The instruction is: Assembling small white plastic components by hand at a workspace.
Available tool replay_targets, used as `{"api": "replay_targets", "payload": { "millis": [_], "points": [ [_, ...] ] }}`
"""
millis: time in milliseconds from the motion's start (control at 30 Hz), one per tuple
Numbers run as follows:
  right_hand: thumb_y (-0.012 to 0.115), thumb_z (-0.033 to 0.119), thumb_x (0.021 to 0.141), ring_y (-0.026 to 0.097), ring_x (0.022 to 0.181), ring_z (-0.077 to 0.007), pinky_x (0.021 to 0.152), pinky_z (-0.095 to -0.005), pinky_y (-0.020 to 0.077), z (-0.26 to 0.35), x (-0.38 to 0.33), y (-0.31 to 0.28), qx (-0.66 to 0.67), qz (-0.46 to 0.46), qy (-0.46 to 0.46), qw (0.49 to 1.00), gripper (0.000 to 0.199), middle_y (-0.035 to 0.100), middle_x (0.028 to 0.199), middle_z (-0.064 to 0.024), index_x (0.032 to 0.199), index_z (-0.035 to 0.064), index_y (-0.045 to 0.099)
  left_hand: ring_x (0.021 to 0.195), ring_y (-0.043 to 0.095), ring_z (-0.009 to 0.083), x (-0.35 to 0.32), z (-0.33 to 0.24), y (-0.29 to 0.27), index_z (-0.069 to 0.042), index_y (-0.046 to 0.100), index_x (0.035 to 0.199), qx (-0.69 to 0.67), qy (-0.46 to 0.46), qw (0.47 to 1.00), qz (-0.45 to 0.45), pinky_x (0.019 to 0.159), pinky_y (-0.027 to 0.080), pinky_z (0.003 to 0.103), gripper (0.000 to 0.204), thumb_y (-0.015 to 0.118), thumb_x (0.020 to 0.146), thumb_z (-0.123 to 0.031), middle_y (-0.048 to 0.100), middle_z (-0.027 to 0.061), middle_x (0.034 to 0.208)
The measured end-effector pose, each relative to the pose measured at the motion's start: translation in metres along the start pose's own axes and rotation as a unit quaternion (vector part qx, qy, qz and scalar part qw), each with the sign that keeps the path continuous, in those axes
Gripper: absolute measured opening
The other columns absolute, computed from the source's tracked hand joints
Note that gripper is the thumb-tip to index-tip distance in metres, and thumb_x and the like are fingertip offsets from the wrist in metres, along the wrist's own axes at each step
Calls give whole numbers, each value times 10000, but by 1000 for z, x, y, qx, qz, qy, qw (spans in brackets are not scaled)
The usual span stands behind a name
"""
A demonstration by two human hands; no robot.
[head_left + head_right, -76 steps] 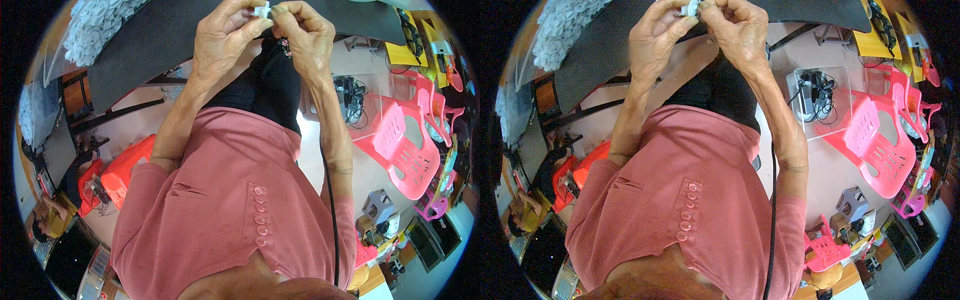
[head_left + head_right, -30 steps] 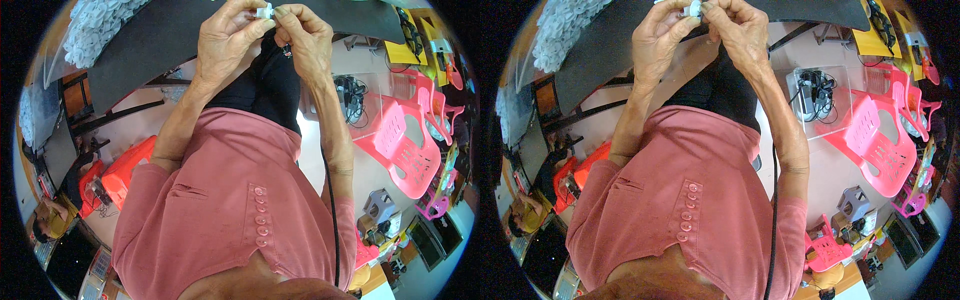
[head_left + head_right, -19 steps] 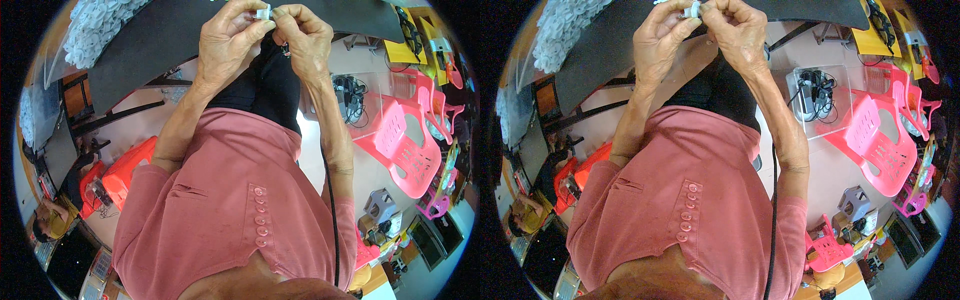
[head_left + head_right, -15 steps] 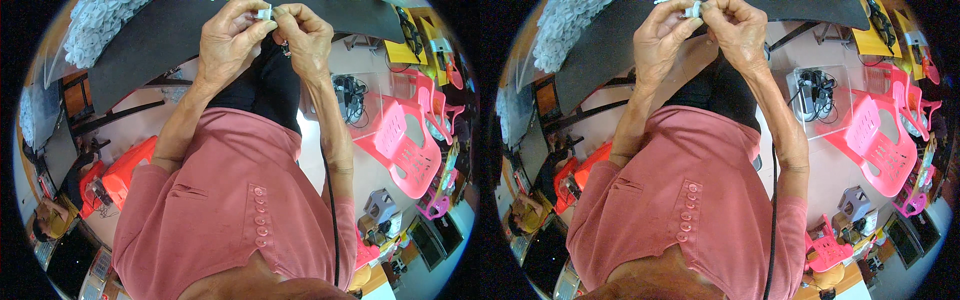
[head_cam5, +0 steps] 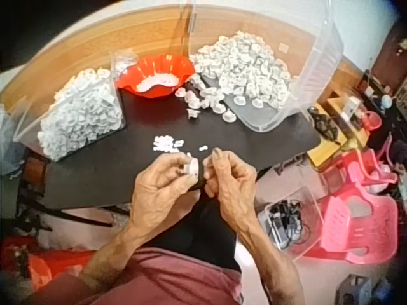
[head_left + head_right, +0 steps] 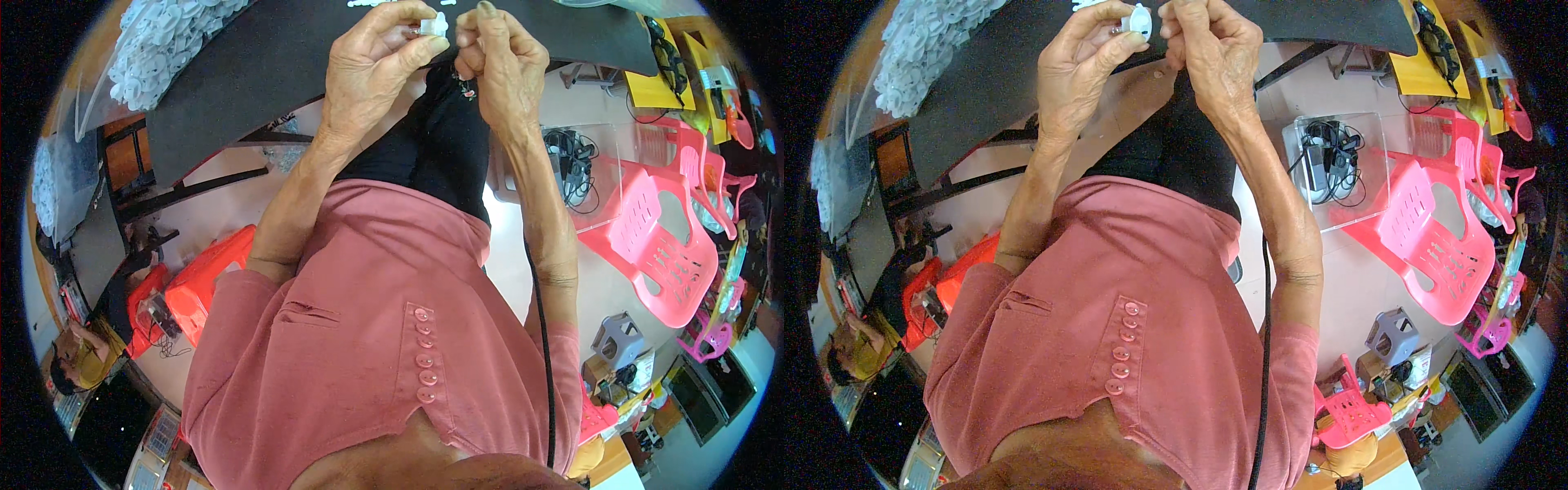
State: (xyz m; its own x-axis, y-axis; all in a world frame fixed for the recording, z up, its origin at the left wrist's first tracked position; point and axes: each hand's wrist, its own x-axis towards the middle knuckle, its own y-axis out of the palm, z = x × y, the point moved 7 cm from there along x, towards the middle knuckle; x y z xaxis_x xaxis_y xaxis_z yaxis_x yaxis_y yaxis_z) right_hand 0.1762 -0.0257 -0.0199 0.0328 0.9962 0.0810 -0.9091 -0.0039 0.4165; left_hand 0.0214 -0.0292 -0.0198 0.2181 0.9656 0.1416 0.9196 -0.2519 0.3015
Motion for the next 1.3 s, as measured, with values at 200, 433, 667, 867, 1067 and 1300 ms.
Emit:
{"api": "replay_targets", "payload": {
  "millis": [200,433,667,867,1067,1300],
  "points": [
    [621,318,1022,510,607,-35,528,-203,378,36,33,-9,-204,-70,-138,967,353,638,714,18,876,14,725,838,605,50,-1,-26,7,-58,654,1214,35,69,997,13,677,499,200,290,715,931,-37,671,11,997],
    [653,279,978,510,604,-84,580,-295,439,32,43,-3,-437,-32,-108,892,319,595,630,-18,849,-10,688,997,615,85,-2,-95,-6,-30,649,1184,107,123,986,29,882,531,245,290,747,913,-61,627,3,1049],
    [660,271,973,517,613,-84,584,-292,435,31,42,-8,-439,-37,-115,891,306,605,639,-18,846,-6,686,1021,639,137,-2,-221,-35,-47,660,1178,443,335,830,-60,903,515,284,280,731,908,-69,674,45,1144],
    [668,260,959,545,619,-99,614,-308,475,38,43,4,-471,-30,-145,870,287,609,644,-76,901,-18,703,945,655,350,52,-276,-123,31,619,1184,658,449,580,-168,861,533,394,321,692,879,-35,650,192,1021],
    [676,251,959,582,646,-89,626,-287,492,24,49,-5,-451,-19,-149,880,242,663,686,-48,945,16,730,1009,625,408,16,-234,-80,14,614,1181,638,553,511,-165,899,509,443,330,673,868,-75,635,201,1112],
    [702,246,946,663,854,-183,782,-338,540,42,39,-1,-553,65,-265,787,248,715,958,-53,1123,75,728,1064,660,250,-21,-99,-37,-40,669,1121,481,299,824,-14,920,515,351,239,714,886,-52,671,108,1152]
  ]
}}
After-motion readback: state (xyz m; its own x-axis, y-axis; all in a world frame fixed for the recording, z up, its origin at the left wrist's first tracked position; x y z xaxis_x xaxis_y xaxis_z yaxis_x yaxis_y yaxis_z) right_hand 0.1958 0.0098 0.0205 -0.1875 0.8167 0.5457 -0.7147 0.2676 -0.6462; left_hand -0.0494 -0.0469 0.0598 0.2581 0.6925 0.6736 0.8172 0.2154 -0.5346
